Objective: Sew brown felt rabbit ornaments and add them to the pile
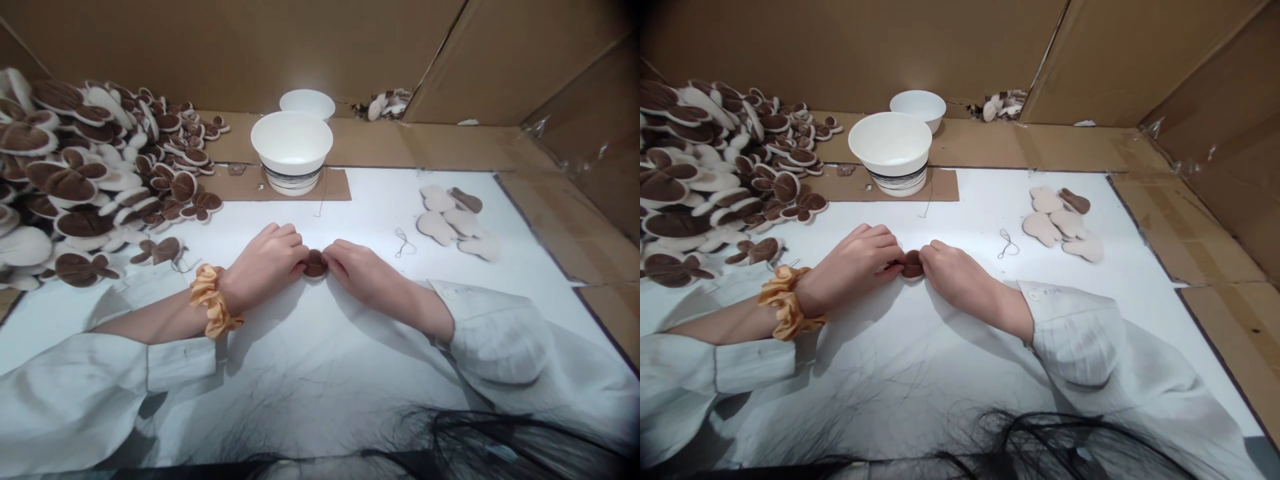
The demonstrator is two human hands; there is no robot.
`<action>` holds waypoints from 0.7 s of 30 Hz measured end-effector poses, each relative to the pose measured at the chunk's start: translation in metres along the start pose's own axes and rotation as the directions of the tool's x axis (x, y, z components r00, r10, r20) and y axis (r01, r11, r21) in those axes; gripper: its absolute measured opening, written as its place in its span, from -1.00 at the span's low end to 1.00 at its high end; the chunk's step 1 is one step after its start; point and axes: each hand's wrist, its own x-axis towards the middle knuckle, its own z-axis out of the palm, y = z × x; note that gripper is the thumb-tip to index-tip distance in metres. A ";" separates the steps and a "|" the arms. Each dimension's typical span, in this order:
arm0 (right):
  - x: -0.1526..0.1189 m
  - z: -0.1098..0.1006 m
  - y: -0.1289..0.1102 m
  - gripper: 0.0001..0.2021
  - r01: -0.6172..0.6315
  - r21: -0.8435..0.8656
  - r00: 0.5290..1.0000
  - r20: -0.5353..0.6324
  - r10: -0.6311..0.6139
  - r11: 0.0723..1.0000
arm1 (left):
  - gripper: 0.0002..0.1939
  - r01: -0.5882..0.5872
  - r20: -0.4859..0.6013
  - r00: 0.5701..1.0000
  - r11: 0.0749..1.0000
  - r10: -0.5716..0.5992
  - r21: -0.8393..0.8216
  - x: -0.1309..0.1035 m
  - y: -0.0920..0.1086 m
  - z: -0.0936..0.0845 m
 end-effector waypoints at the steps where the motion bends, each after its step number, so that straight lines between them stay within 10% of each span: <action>1: 0.000 0.000 0.000 -0.76 0.003 0.010 1.000 -0.002 -0.003 1.000 | -0.88 0.003 0.002 1.000 1.000 -0.003 -0.014 0.000 0.000 0.000; 8: 0.000 0.002 -0.003 -0.78 0.017 0.066 0.999 -0.040 -0.015 0.998 | -0.85 0.015 -0.004 1.000 0.997 -0.016 -0.082 -0.001 -0.002 0.001; 16: 0.009 0.008 0.007 -0.77 0.381 -0.056 0.920 -0.075 -0.385 0.923 | -0.89 0.011 -0.016 1.000 0.992 -0.013 -0.126 -0.002 -0.004 0.002; 21: 0.009 0.010 0.008 -0.93 0.272 0.087 0.954 -0.154 -0.257 0.958 | -0.90 0.015 -0.008 1.000 0.989 -0.017 -0.145 -0.002 -0.004 0.002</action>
